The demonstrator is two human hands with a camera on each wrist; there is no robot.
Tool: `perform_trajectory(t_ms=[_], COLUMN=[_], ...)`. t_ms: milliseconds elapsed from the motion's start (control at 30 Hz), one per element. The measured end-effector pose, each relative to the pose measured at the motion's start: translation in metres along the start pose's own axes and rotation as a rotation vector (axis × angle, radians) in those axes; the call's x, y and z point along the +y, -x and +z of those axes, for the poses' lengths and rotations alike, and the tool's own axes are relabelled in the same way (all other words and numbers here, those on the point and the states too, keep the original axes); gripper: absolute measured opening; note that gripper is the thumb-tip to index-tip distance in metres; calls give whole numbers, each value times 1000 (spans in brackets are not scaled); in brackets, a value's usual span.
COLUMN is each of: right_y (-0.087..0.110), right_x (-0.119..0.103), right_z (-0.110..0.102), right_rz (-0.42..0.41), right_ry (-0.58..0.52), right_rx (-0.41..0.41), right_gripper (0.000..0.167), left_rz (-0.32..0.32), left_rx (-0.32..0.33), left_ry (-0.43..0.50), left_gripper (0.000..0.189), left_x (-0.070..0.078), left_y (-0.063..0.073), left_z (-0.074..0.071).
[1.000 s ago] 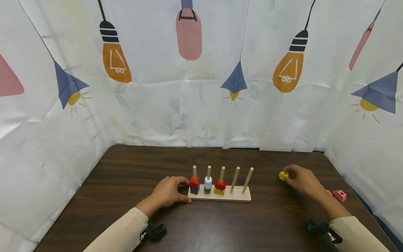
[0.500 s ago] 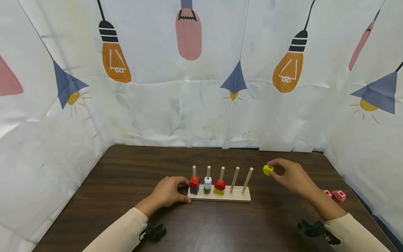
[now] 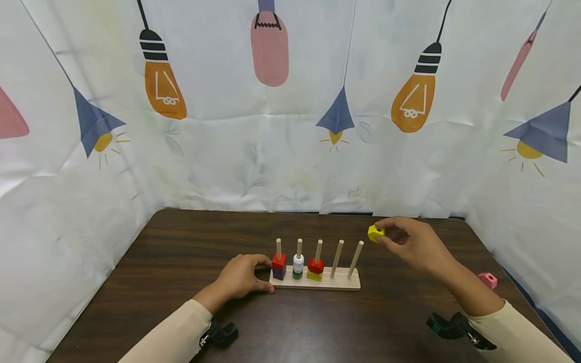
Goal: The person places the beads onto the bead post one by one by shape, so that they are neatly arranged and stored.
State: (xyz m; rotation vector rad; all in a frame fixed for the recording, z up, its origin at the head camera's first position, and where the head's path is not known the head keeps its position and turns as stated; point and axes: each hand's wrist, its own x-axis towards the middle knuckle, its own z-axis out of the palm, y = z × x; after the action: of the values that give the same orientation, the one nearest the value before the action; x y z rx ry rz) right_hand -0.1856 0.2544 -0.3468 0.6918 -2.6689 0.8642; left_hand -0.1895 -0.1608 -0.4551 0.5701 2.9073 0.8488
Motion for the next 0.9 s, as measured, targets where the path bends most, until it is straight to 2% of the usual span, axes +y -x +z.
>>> perform_trajectory(t_ms=[267,467,900], right_y=[-5,-11,-21], right_x=[-18,-31,-50], right_z=[-3,0,17], right_rz=[-98,-142,-167], right_ry=[-42,-82,-165], right_rx=[27,36,3], right_gripper=[35,35,37], left_rz=[5,4,-15], left_rx=[-5,-1,1], left_ry=[7,8,-6], left_gripper=[54,53,54], left_x=[0,0,1], left_y=[-1,-1,0], left_z=[1,1,0])
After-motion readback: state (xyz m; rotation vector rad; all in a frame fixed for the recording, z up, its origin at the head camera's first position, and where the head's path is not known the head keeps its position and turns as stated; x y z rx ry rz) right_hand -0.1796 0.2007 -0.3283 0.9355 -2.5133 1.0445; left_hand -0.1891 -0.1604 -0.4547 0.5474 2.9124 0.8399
